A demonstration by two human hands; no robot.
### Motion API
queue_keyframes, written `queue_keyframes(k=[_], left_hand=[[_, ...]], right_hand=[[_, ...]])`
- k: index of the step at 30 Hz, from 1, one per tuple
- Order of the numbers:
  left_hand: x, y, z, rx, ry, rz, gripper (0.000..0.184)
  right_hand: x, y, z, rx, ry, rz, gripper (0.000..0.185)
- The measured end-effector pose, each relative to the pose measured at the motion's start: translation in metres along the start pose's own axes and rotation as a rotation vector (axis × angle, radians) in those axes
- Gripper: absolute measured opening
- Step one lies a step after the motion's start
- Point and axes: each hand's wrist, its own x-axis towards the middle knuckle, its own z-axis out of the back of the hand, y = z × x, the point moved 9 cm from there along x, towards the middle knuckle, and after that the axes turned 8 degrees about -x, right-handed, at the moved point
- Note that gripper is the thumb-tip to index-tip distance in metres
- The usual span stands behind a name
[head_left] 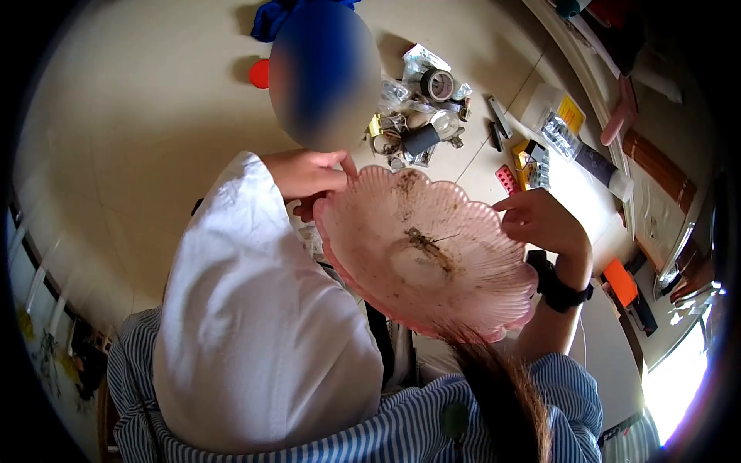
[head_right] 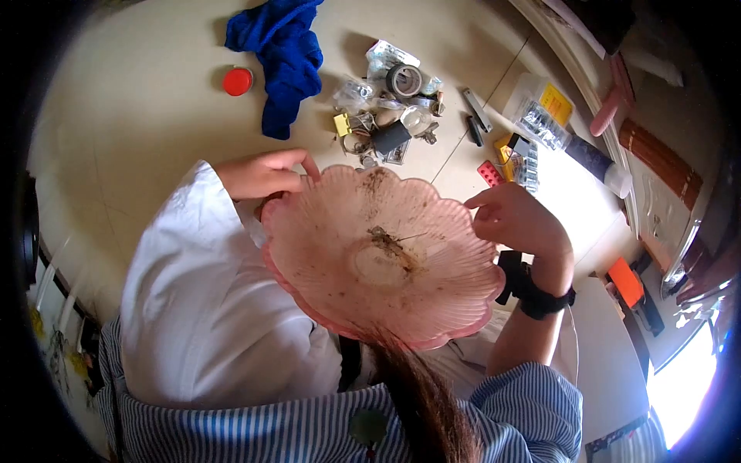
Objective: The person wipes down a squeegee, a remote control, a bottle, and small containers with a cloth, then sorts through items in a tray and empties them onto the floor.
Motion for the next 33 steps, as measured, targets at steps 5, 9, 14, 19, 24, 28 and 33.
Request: queue_keyframes(k=[5,9,14,19,24,28,33], left_hand=[[0.023,0.017,-0.031,0.175,0.158,0.111,0.034],[0.016,0.026,-0.029,-0.019,0.086,0.097,0.027],[0.001,-0.008,-0.002,0.121,-0.078,-0.101,0.03],[0.018,0.006,-0.014,0.344,-0.035,-0.051,0.028],[-0.002,-0.018,0.002,0.199,-0.111,-0.125,0.028],[-0.013,-0.036,0.024,0.232,-0.294,-0.418,0.034],[-0.057,-0.058,0.051,0.074,-0.617,-0.6,0.042]], right_hand=[[0.032,-0.048,-0.05,-0.079,0.203,0.005,0.036],[0.027,-0.029,-0.046,-0.073,0.203,-0.036,0.036],[0.003,-0.01,-0.008,-0.036,-0.001,-0.125,0.035],[0.014,-0.02,-0.028,-0.199,0.039,0.034,0.033],[0.017,-0.015,-0.012,-0.023,-0.072,0.033,0.035],[0.003,-0.006,0.019,0.059,-0.366,0.034,0.033],[0.001,0.013,0.05,0.375,-0.591,0.167,0.034]])
